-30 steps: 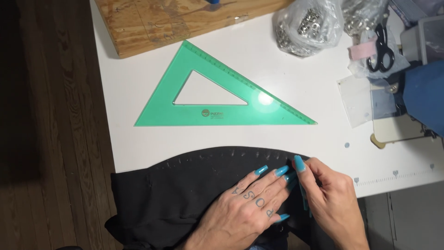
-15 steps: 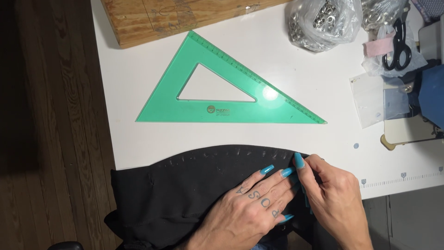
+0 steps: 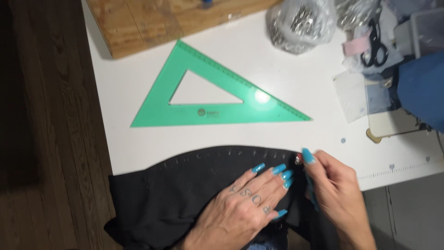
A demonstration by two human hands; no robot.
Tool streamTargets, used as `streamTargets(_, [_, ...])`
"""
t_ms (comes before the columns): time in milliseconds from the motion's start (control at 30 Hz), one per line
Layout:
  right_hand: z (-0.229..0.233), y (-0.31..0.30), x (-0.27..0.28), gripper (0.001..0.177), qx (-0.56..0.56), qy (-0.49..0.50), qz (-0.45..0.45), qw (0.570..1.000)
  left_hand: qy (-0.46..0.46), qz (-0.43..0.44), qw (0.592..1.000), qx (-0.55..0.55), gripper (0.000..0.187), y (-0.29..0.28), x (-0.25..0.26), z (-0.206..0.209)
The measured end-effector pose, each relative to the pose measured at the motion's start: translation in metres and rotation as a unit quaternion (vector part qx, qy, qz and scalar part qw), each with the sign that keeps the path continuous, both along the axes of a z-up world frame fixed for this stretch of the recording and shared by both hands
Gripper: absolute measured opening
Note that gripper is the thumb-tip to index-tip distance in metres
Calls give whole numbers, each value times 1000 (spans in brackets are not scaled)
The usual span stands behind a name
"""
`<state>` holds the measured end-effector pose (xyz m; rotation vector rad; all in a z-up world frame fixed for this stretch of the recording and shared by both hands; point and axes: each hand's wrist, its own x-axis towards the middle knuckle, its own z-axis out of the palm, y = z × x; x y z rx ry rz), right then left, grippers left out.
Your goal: Marking positions for hardware on a black leather piece using a triangle ruler and a marking tool.
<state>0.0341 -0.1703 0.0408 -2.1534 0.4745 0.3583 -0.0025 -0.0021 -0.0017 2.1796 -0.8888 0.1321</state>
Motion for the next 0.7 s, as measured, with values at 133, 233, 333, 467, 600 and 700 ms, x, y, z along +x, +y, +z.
streamTargets(133, [4, -15, -5, 32, -59, 45, -32, 997, 3, -10, 1000, -11, 39, -4, -4, -2])
streamTargets(233, [-3, -22, -6, 39, -17, -8, 58, 998, -42, -8, 999, -5, 38, -12, 0, -2])
streamTargets(333, [-4, -19, -4, 41, -52, 15, 86, 995, -43, -3, 999, -1, 36, -14, -1, -1])
streamTargets(467, [-8, -18, 2, 39, -112, -4, 153, 982, -23, -7, 1000, 2, 33, -13, 2, -5])
streamTargets(600, [-11, -15, 1, 40, -189, -8, 185, 964, -3, -17, 1000, 2, 35, -12, 1, -6])
streamTargets(700, [-15, -15, 0, 36, -232, -35, 206, 950, 3, -14, 1000, -1, 34, -12, 1, -6])
